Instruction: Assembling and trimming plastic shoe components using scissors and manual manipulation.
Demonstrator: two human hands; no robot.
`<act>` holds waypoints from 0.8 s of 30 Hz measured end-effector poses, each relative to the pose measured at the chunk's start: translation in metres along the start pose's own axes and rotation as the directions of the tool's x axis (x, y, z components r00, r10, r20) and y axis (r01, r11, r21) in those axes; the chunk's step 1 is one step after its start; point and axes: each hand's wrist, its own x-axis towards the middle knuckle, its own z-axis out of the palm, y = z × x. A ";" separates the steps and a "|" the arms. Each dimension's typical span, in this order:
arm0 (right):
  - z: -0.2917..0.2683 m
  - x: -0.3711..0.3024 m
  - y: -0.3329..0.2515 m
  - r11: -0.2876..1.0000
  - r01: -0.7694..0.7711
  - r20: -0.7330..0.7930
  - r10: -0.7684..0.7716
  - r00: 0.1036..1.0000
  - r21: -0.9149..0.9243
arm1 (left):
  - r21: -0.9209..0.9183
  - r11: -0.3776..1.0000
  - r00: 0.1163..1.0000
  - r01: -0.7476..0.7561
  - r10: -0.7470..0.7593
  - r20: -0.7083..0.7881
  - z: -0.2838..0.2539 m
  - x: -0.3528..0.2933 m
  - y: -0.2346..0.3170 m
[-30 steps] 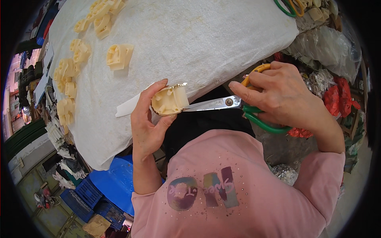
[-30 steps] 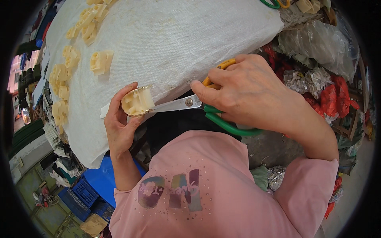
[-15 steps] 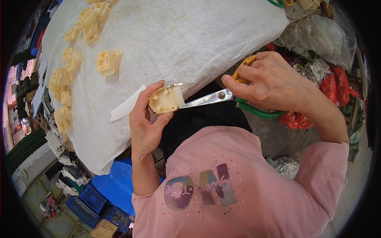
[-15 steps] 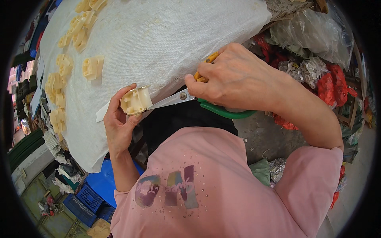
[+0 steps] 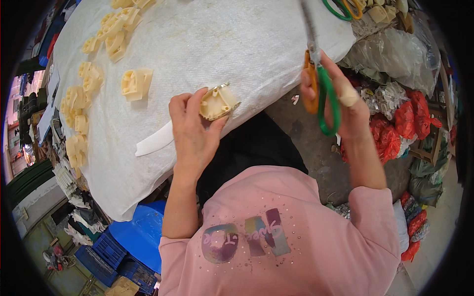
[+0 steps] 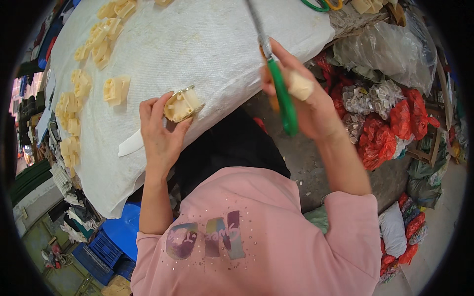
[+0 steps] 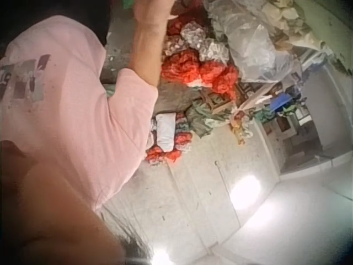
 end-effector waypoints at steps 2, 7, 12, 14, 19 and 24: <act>0.015 0.006 0.009 0.550 -0.037 0.236 -0.295 0.926 0.835 | -0.022 0.993 0.991 0.116 -0.114 0.072 -0.003 0.002 0.003; 0.057 0.002 0.012 0.829 0.033 0.008 -0.045 0.999 0.559 | -0.032 0.998 0.997 0.056 -0.054 0.059 0.001 0.001 -0.007; 0.068 0.014 0.031 0.732 0.326 -0.077 -0.353 0.932 0.598 | -0.084 0.991 0.992 0.103 -0.097 0.075 0.001 0.001 -0.005; 0.087 0.021 0.053 0.730 0.275 0.029 -0.374 0.927 0.625 | -0.111 0.986 0.991 0.122 -0.114 0.072 0.002 0.003 -0.002; 0.079 0.031 0.056 0.696 0.131 0.075 -0.258 0.963 0.706 | -0.105 0.988 0.991 0.113 -0.103 0.089 0.001 0.003 -0.007; 0.074 0.019 0.042 0.681 0.296 -0.015 -0.386 0.922 0.670 | -0.066 0.994 0.995 0.083 -0.079 0.066 -0.002 0.002 -0.004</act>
